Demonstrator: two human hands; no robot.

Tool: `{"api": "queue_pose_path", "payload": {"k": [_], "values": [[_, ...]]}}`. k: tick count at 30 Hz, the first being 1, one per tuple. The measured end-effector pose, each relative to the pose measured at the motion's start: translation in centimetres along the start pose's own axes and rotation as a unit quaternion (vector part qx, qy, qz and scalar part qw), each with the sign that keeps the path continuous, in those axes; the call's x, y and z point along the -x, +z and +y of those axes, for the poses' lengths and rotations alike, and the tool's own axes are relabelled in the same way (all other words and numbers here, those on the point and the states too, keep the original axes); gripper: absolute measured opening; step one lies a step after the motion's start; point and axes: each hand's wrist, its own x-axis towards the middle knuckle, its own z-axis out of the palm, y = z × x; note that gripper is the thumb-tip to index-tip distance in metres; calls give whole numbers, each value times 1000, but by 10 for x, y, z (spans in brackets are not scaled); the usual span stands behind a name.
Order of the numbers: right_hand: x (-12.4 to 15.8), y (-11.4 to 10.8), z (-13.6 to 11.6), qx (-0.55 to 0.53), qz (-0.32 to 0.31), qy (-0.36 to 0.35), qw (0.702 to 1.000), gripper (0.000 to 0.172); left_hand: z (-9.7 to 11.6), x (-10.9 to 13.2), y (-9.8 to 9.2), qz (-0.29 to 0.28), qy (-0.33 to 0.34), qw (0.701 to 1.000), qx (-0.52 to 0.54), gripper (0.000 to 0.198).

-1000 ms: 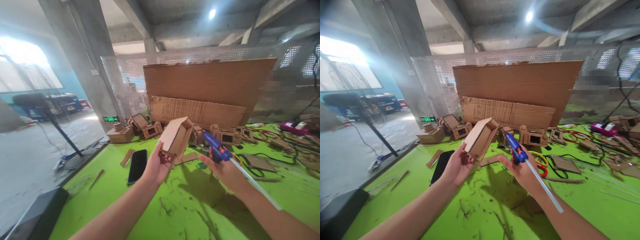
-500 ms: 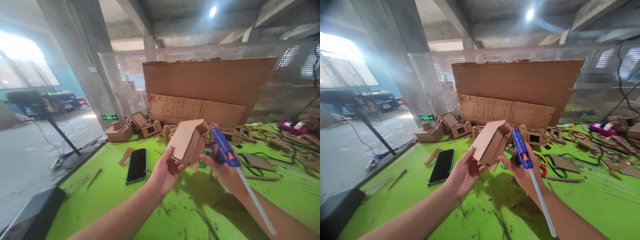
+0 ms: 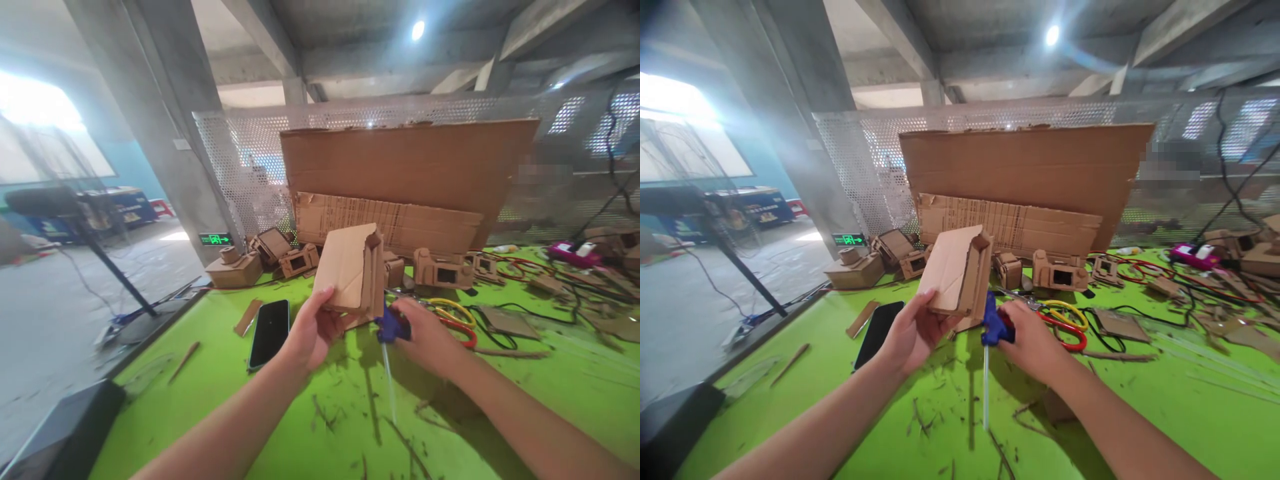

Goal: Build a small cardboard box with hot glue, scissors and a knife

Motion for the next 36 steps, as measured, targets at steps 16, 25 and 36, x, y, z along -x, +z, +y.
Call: {"api": "queue_pose_path", "payload": {"k": [16, 25, 36], "values": [[1, -12, -8, -31, -16, 20, 999, 33, -7, -6, -7, -10, 12, 998, -58, 23], [-6, -25, 18, 62, 87, -5, 994, 28, -4, -15, -13, 4, 47, 996, -80, 19], [-2, -30, 18, 55, -100, -9, 993, 28, 7, -20, -11, 62, 71, 995, -44, 18]]}}
